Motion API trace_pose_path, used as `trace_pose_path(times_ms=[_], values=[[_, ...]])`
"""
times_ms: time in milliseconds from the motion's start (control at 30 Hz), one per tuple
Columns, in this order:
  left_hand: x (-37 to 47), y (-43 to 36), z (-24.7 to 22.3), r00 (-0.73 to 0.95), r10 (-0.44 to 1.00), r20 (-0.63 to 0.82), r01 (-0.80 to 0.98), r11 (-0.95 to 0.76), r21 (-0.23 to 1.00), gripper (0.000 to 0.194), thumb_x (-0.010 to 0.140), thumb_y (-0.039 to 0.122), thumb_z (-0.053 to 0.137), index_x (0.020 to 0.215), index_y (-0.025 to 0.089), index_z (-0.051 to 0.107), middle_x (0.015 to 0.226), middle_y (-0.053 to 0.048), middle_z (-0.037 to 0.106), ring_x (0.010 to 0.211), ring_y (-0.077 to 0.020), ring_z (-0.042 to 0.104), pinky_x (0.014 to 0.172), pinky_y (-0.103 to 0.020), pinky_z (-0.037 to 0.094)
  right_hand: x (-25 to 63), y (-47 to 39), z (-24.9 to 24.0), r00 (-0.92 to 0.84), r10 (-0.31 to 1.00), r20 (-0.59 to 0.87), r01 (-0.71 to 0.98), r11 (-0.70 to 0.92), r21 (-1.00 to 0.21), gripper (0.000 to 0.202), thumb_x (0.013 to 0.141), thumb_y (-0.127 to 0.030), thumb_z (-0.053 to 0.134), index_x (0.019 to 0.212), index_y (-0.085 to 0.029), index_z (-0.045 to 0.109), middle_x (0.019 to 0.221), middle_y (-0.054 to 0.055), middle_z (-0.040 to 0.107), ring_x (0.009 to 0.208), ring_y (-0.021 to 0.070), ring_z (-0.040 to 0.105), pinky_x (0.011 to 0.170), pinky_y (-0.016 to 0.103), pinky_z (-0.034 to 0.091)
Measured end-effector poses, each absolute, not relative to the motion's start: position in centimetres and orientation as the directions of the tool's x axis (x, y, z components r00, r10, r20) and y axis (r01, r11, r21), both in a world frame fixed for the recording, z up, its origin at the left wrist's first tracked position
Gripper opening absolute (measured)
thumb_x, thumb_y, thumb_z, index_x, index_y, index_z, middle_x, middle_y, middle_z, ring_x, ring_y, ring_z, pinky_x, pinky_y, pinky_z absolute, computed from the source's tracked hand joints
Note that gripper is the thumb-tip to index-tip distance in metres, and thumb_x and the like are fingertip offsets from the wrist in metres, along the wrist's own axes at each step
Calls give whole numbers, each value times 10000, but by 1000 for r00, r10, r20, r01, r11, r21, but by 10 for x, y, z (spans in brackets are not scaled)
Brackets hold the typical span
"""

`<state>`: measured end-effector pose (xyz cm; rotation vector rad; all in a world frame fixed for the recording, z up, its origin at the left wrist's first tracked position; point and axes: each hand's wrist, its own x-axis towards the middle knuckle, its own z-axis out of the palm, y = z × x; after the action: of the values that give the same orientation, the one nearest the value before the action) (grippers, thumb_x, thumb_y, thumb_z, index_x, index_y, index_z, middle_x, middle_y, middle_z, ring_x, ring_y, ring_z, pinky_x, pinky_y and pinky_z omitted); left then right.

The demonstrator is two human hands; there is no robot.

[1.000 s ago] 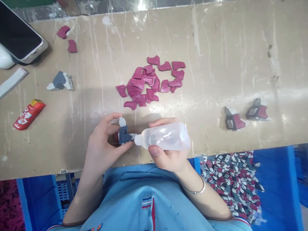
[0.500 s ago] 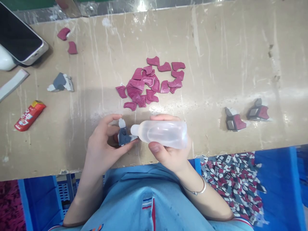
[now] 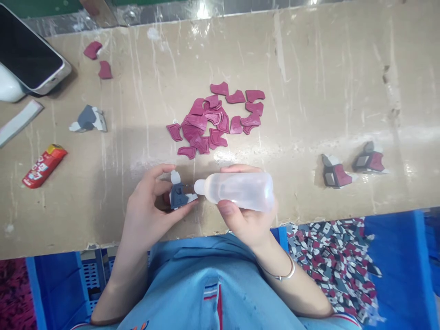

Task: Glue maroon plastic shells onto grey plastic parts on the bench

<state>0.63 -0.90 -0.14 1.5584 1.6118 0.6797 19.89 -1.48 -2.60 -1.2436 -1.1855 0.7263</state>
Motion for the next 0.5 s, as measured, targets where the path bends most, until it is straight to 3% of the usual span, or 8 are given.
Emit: trace_pose_path(times_ms=[67,133,200,267,333,400,467,500], values=[[6,-9,1,52,983,-177,573,116,812,573,788,320,940,1278,319,643,713,86,737,679,-210,720,771,-362,554,197,-12,-21,337,920,200,86,182,-980,355,894,-647,849,1065,-338,811,995,43,799,813,264,758,673,427,604],[6,-8,4,56,983,-172,576,109,810,567,796,304,933,1280,314,637,732,88,743,679,-201,714,799,-363,553,199,-6,-14,325,942,78,-103,117,-988,389,838,-674,884,995,-324,814,807,9,749,581,195,646,491,363,504],[5,-8,6,68,987,-148,577,83,812,566,803,283,921,1285,306,626,731,96,737,668,-192,701,818,-362,548,212,4,-7,219,973,-70,-329,7,-944,435,813,-712,878,939,-301,804,579,-50,586,417,141,452,377,320,370],[4,-8,5,79,988,-136,585,65,808,561,809,266,906,1289,298,618,715,103,723,668,-189,700,820,-357,544,236,14,-5,52,976,-209,-530,-151,-834,447,825,-704,871,927,-278,785,491,-96,448,392,120,357,353,292,340],[3,-8,3,87,987,-132,600,53,798,551,811,256,893,1286,292,616,700,108,710,665,-190,705,809,-351,540,267,23,-10,-128,944,-304,-716,-301,-630,318,898,-520,885,1010,-250,761,548,-112,510,424,99,390,380,250,413],[3,-9,0,85,990,-109,612,34,790,547,813,247,881,1288,293,614,690,114,700,648,-187,702,797,-347,538,296,29,-19,-271,917,-293,-836,-375,-400,120,1004,-250,805,1093,-221,729,662,-108,637,526,59,539,510,159,519],[2,-11,-5,82,994,-71,615,5,789,554,813,244,874,1299,298,613,684,118,695,624,-183,688,787,-346,537,313,31,-26,-305,914,-268,-870,-382,-313,127,1016,-168,782,1121,-194,717,712,-105,680,602,29,610,595,107,547],[2,-12,-7,79,995,-54,614,-6,789,556,813,247,872,1303,300,615,683,118,695,615,-182,681,783,-347,538,315,31,-27,-278,926,-256,-868,-356,-346,146,1007,-208,803,1127,-194,721,711,-109,677,596,25,605,582,105,538]])
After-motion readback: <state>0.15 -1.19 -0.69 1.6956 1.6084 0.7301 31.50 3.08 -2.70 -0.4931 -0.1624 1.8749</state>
